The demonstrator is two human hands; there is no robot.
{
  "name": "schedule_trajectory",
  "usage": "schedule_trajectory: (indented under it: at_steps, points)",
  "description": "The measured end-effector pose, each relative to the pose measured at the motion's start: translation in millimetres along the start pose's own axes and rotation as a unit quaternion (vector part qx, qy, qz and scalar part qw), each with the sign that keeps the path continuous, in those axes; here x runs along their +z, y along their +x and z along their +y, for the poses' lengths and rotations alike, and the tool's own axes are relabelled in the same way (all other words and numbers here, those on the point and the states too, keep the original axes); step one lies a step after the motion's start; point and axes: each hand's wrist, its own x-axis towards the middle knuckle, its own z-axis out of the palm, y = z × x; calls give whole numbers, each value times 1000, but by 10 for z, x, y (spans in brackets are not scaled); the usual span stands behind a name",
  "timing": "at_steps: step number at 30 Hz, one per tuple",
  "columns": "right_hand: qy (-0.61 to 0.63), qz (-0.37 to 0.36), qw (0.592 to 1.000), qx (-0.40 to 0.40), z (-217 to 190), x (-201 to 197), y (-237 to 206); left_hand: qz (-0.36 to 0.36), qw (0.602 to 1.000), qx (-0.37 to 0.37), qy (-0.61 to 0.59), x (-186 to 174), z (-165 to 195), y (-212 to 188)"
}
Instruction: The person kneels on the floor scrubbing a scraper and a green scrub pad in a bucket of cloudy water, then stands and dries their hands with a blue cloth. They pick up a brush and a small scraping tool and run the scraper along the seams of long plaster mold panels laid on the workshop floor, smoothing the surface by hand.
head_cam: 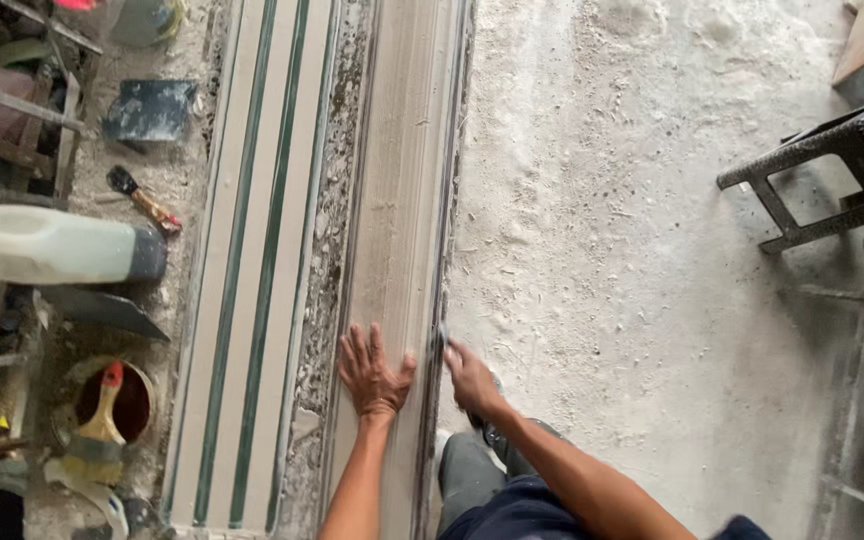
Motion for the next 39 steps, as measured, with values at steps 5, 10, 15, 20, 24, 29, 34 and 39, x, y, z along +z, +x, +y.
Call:
schedule_trajectory:
  at_steps: [5,10,15,20,24,29,34,39]
  points:
    - [33,5,999,-8,-173,-121,120,10,1000,8,4,173,-76,-63]
    - [29,-65,996,-59,-624,-433,756,-13,999,7,47,233,-127,-84]
    - [80,-73,994,10,-217,-306,486,-6,1000,2,24,231,-157,-130]
    - [101,-91,991,2,90,-224,131,-72,990,-49,111,210,-18,293]
    - [82,-54,994,-57,-70,-313,451,-13,999,36,-8,344,193,844]
    - [55,-22,998,-9,-32,-233,547,-71,997,-8,27,397,308,975]
    - [-21,5,990,-142,-2,-116,518,-68,997,-5,43,412,267,940]
    - [89,2,995,46,-449,-253,882,-36,998,-5,55,460,253,977]
